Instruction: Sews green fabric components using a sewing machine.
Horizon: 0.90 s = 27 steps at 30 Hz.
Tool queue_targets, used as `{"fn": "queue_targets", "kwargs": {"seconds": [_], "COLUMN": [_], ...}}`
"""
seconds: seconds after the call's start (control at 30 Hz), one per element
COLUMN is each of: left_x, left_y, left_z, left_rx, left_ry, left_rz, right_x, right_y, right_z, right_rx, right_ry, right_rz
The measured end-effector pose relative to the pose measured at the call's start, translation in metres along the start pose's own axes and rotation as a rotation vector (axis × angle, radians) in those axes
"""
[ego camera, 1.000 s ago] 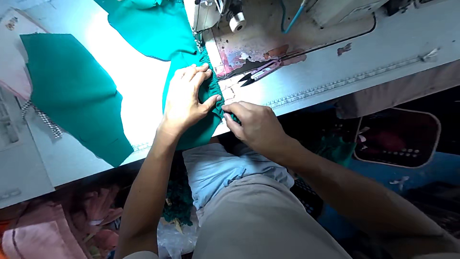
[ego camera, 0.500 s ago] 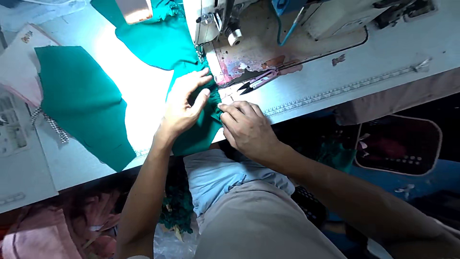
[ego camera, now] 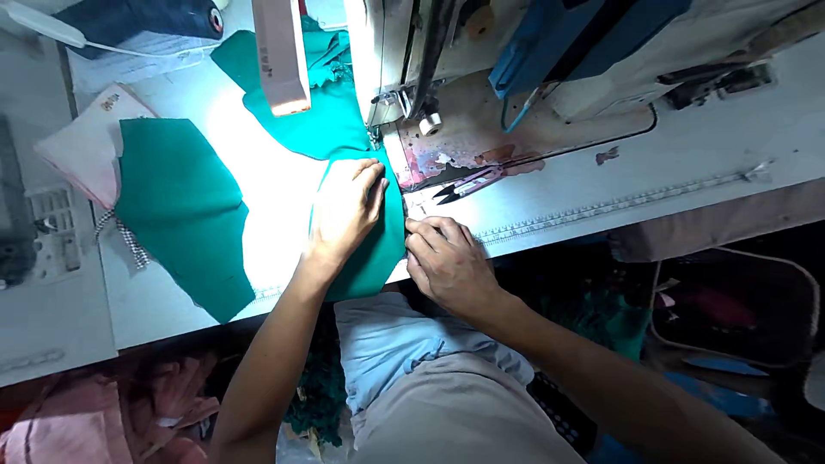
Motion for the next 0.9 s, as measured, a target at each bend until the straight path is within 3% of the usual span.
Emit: {"fn": "queue_targets", "kwargs": {"seconds": [0.27, 0.9], "left_x": [-0.007, 0.001], "left_y": [0.006, -0.006], "left_z": [0.011, 0.022], "left_rx": [0.16, 0.13], "left_ry": [0.141, 0.21], "left_rz": [-0.03, -0.104], "right_x": [-0.002, -0.004], "right_y": [-0.001, -0.002], "right_z": [0.003, 0.003], "right_rx": [0.011, 0.026], "right_ry": [0.004, -0.032], "right_rz": [-0.011, -0.028]}}
Point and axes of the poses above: each hand's wrist, its own y-axis towards the middle knuckle, its own z-axis out of the palm, x = y × z, the point moved 10 cm from there along y, towards the middle knuckle, and after that the axes turned 2 degrees about z, right-handed, at the moved point
